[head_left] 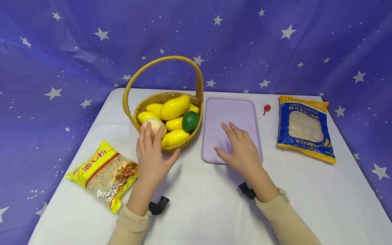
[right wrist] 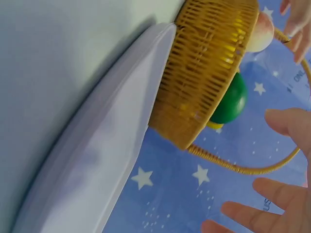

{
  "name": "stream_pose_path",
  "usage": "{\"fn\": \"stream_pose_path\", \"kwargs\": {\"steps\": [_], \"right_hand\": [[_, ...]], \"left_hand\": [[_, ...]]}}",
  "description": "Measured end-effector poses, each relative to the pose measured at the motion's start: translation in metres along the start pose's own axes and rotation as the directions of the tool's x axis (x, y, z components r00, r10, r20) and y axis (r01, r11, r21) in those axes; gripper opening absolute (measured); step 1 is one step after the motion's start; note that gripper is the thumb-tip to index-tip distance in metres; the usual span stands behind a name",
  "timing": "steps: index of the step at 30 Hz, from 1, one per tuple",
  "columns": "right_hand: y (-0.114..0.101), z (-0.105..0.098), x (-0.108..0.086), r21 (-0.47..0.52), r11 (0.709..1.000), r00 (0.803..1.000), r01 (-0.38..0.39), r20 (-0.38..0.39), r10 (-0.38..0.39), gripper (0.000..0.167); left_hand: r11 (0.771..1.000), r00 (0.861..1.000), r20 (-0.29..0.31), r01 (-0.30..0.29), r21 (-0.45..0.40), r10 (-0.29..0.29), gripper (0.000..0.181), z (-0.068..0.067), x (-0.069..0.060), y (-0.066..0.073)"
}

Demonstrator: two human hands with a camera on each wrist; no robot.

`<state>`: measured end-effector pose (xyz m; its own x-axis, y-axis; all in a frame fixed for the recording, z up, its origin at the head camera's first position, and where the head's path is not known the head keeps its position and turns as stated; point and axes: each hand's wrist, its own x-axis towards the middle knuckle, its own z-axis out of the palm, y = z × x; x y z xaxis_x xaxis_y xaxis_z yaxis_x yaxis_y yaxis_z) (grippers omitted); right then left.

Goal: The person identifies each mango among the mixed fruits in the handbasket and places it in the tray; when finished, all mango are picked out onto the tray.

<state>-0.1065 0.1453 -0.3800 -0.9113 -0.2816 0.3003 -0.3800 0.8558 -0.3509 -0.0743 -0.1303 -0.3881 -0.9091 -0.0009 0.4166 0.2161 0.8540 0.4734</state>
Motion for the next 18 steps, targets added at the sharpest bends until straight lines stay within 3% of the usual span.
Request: {"fn": "stream_pose_path", "kwargs": {"steps": [4,9,13,18], "right_hand": [[-0.012,0.002,0.010,0.019,1.000,0.999,0.018,0.032,-0.018,0.075],[-0.031,0.005,0.024,0.031,0.998,0.996,0.056,0.063,-0.058,0.074],[-0.043,0.010,0.038,0.035,0.994,0.994,0.103,0.041,-0.105,0.074],[-0.054,0.013,0.062,0.050,0.990,0.990,0.133,0.032,-0.135,0.073]], "left_hand": [[0.996,0.996,-0.064,0.066,-0.065,-0.070,0.087,-0.002,-0.006,-0.013],[0.988,0.990,-0.077,0.113,-0.110,-0.122,0.082,0.000,-0.015,-0.023],[0.973,0.983,-0.057,0.164,-0.165,-0.176,0.078,0.003,-0.024,-0.025],[0.938,0.966,0.009,0.255,-0.234,-0.260,0.075,0.007,-0.032,-0.027]]}}
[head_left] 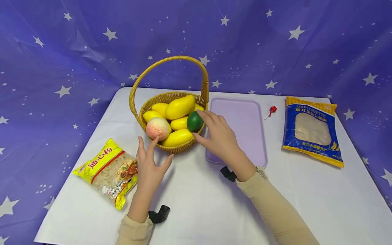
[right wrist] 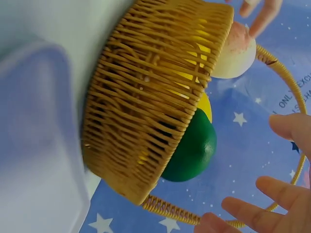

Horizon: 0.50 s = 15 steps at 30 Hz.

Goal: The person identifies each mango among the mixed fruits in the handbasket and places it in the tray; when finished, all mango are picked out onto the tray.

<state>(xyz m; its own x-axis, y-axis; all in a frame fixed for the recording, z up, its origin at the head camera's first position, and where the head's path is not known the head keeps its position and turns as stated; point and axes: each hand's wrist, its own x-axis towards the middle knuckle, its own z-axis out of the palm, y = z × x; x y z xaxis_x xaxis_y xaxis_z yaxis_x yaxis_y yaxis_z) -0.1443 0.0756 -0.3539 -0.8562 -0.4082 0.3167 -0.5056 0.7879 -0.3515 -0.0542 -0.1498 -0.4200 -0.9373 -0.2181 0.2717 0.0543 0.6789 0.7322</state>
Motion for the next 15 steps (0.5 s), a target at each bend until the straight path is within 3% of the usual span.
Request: {"fn": "stream_pose_path", "kwargs": {"steps": [9,15], "right_hand": [[0.001,0.002,0.048,0.089,0.992,0.993,-0.091,0.086,0.083,0.074],[0.008,0.010,0.076,0.160,0.977,0.985,-0.140,0.125,0.121,0.075]], "left_hand": [[0.993,0.996,0.061,0.065,-0.096,-0.060,0.069,0.007,0.000,-0.002],[0.990,0.990,0.101,0.111,-0.086,-0.102,0.059,0.008,0.002,-0.005]]}}
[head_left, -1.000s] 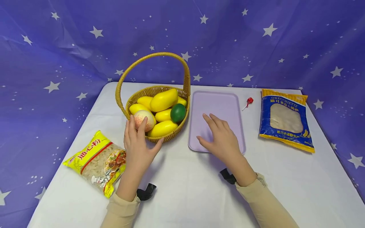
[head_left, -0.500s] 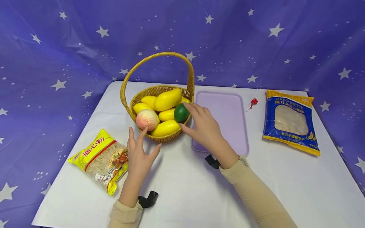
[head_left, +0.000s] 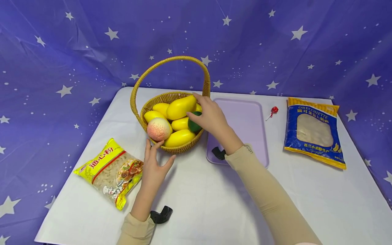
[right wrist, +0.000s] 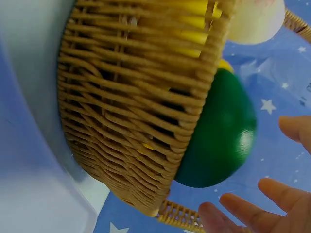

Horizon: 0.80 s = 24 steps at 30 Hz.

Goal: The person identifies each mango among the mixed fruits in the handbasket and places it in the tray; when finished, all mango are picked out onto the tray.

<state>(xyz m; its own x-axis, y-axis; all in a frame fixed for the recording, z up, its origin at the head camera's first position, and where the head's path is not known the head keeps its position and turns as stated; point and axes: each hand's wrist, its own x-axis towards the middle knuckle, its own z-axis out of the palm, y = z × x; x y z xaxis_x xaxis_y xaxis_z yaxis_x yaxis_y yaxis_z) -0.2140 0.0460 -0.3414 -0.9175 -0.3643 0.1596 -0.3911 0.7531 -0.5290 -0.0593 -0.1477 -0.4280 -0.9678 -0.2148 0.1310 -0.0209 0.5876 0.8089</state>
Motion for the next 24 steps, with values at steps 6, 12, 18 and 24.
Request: {"fn": "stream_pose_path", "kwargs": {"steps": [6,12,18,24], "right_hand": [[0.002,0.004,0.019,0.077,0.992,0.993,-0.098,0.072,0.092,0.075],[0.006,0.013,0.032,0.146,0.978,0.983,-0.148,0.129,0.129,0.077],[0.008,0.021,0.039,0.179,0.970,0.979,-0.164,0.150,0.138,0.079],[0.007,0.027,0.047,0.180,0.965,0.974,-0.193,0.151,0.167,0.080]], "left_hand": [[1.000,1.000,-0.015,-0.026,-0.007,0.026,0.056,0.003,0.002,-0.005],[0.998,0.996,-0.069,-0.066,-0.023,0.064,0.049,0.008,0.005,-0.010],[0.996,0.993,-0.085,-0.089,-0.017,0.088,0.047,0.012,0.006,-0.015],[0.995,0.991,-0.088,-0.100,-0.019,0.098,0.047,0.013,0.006,-0.016]]}}
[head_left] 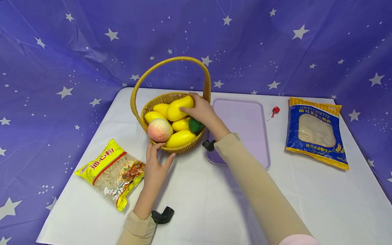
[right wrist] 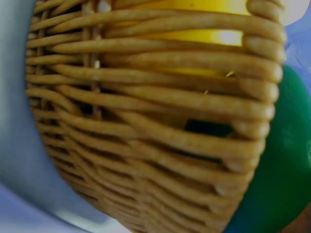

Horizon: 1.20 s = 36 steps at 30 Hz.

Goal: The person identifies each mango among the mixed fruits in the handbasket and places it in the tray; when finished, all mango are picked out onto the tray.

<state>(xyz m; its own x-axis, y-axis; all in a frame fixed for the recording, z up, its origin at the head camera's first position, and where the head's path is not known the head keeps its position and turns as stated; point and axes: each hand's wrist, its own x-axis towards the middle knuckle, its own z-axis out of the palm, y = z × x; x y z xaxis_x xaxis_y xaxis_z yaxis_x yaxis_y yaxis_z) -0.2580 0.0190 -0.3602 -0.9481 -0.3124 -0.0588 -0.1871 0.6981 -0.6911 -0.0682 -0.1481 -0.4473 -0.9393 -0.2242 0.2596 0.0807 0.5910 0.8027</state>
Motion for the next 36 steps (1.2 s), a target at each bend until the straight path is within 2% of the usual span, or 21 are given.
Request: {"fn": "stream_pose_path", "kwargs": {"steps": [8,14,22,27,36], "right_hand": [[-0.003,0.003,0.006,0.028,1.000,1.000,-0.005,-0.027,0.006,0.077],[0.000,0.004,0.006,0.130,0.992,0.999,0.000,-0.038,0.005,0.073],[0.005,0.005,0.007,0.342,0.940,0.999,0.011,-0.051,0.007,0.060],[0.006,0.003,0.007,0.403,0.915,0.997,0.019,-0.073,0.012,0.058],[0.005,-0.011,-0.001,0.495,0.863,0.989,0.104,-0.146,-0.036,0.055]], "left_hand": [[1.000,1.000,-0.005,-0.012,-0.004,0.012,0.048,0.001,0.000,0.000],[1.000,1.000,0.006,-0.009,-0.005,0.009,0.045,0.001,0.001,0.001],[1.000,1.000,0.001,0.000,0.006,0.000,0.042,0.001,0.000,-0.001],[1.000,1.000,-0.006,-0.007,0.009,0.007,0.042,0.001,-0.001,-0.002],[1.000,1.000,0.010,0.005,0.016,-0.005,0.040,0.001,-0.001,-0.002]]}}
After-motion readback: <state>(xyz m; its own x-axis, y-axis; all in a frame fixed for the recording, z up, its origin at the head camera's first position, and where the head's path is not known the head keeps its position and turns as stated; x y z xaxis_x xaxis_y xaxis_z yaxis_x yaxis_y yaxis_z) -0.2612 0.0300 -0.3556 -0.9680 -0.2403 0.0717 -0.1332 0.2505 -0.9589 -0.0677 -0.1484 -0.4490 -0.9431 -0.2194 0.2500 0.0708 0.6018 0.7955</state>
